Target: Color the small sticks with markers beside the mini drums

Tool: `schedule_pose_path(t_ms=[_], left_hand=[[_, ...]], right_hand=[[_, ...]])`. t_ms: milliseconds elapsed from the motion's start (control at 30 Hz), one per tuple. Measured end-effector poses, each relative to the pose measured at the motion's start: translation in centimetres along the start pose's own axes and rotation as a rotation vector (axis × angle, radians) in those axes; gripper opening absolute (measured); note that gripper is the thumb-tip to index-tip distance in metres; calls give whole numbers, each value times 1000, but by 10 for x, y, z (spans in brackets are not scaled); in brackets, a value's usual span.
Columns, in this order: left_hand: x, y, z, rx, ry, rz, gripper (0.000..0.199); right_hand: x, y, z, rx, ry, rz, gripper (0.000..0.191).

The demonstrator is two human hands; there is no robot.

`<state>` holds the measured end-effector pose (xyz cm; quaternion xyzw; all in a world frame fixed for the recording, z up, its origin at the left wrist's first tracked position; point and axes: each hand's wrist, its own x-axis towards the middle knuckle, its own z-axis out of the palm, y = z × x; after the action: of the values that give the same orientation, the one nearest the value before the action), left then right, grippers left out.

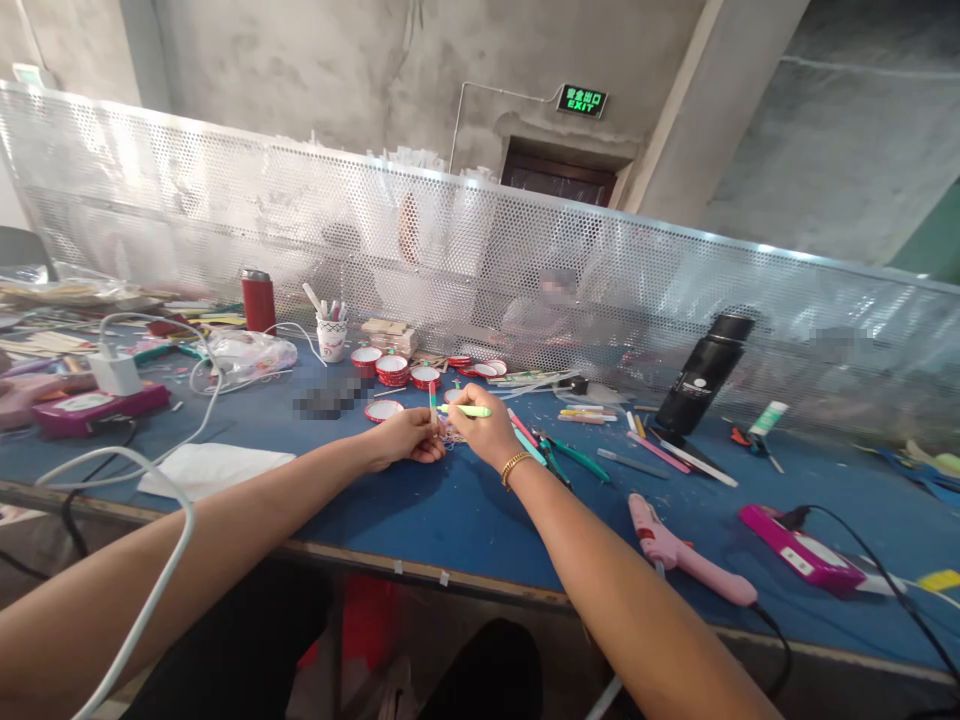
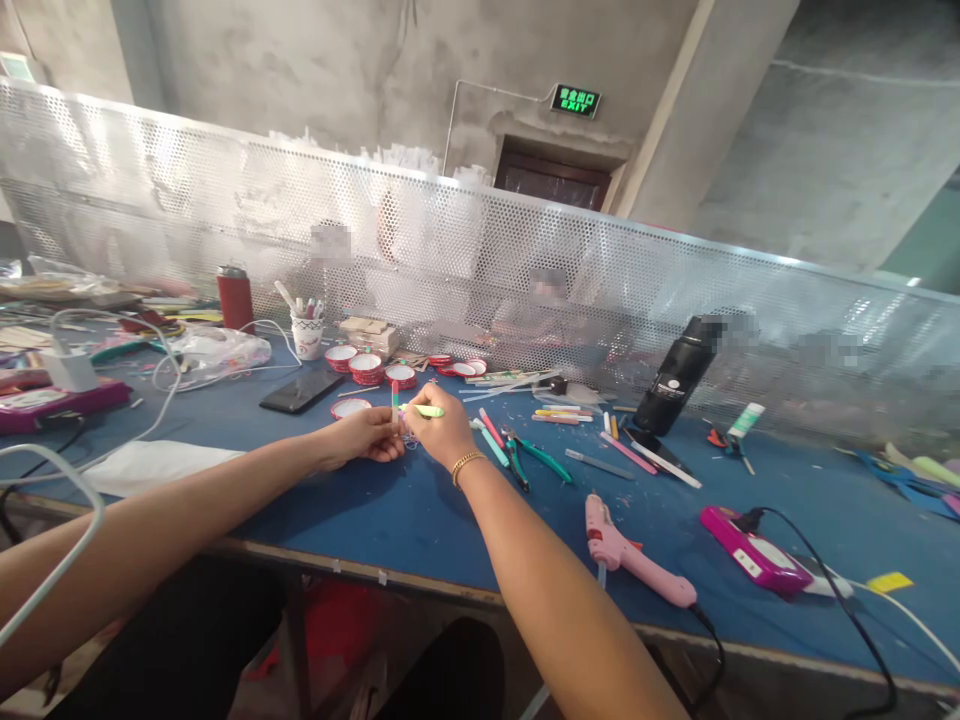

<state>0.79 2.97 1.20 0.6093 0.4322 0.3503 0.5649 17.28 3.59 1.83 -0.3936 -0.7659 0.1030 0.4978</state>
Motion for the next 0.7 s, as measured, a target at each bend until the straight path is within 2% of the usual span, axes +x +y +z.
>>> schedule_pose_path(t_ms=[200, 433, 700], left_hand=[[1, -1, -1, -23, -11, 10, 25], [3, -4, -2, -5, -11, 9, 20], [-1, 0, 1, 7, 9, -1, 16]], right_hand=[[0, -1, 2, 19, -24, -5, 11], [0, 2, -1, -10, 5, -8, 10], [0, 0, 3, 31, -38, 3, 11]])
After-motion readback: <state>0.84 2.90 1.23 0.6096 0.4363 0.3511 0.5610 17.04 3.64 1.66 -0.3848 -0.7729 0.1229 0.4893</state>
